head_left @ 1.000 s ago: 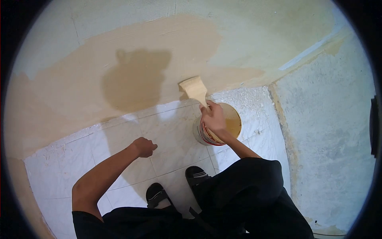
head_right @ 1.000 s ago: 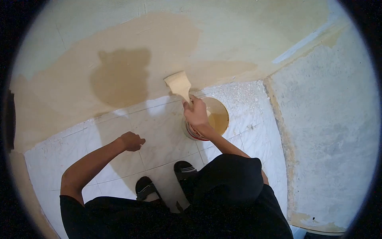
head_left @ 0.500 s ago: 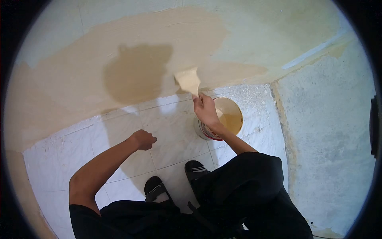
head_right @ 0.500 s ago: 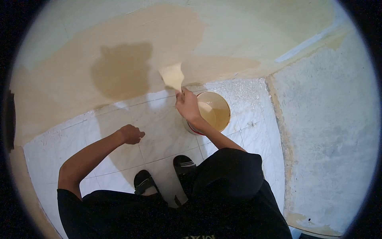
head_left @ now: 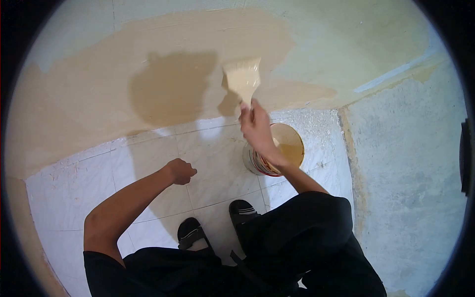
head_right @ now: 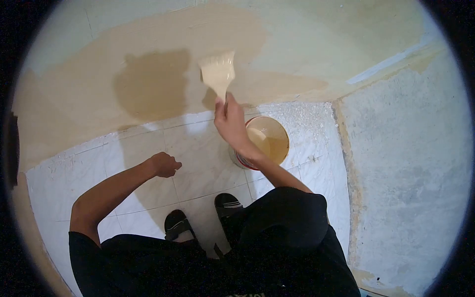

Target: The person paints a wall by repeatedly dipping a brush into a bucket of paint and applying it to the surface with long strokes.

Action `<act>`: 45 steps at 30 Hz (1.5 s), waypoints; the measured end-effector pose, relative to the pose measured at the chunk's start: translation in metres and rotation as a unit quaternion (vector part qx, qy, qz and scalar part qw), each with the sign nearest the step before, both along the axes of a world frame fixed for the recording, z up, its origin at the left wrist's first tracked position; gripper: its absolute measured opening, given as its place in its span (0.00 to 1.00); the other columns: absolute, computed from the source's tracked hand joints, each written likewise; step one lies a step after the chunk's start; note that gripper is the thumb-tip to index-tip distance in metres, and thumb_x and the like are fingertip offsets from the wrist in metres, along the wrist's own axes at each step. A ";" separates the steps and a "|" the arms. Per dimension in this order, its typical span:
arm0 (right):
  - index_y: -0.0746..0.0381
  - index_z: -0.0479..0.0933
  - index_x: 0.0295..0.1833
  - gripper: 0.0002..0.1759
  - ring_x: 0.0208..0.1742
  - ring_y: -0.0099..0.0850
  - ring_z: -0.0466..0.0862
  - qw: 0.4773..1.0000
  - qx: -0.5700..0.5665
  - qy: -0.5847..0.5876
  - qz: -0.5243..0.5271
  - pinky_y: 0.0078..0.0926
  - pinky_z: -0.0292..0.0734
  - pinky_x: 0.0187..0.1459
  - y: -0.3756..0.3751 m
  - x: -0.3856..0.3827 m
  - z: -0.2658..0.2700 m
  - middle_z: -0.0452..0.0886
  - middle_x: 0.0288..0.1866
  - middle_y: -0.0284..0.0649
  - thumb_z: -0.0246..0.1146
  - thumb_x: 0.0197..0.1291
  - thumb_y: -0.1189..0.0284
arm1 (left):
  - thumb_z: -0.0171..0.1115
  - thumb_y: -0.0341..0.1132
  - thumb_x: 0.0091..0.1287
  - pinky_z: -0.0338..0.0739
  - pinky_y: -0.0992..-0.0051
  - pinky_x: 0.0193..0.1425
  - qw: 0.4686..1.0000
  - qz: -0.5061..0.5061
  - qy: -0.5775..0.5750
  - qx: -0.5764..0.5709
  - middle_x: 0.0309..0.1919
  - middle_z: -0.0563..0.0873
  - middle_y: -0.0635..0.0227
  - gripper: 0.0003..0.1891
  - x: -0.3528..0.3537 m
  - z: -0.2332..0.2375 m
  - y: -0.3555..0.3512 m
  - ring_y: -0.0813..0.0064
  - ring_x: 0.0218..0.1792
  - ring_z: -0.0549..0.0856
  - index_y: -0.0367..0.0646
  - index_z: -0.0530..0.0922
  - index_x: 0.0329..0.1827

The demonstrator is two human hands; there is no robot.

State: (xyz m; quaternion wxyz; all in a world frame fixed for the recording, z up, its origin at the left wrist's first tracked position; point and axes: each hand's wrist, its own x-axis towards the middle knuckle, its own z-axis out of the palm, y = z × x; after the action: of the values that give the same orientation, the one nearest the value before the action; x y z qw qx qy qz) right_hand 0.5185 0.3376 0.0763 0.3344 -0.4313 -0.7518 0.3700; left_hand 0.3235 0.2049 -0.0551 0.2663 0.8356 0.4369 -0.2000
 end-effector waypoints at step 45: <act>0.65 0.75 0.42 0.08 0.27 0.54 0.79 0.917 0.175 -0.354 -0.065 0.45 0.72 0.28 0.057 0.146 0.070 0.78 0.24 0.55 0.56 0.61 0.72 | 0.50 0.41 0.67 0.78 0.59 0.42 0.990 -0.022 -0.143 0.008 0.39 0.84 0.59 0.14 0.006 0.005 -0.003 0.55 0.38 0.84 0.47 0.71 0.52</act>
State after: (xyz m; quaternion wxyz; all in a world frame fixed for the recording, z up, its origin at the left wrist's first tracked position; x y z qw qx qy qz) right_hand 0.6646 0.3945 0.1460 0.1403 -0.5159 -0.8444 0.0331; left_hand 0.3291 0.2023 -0.0506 0.3145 0.8672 0.3773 -0.0813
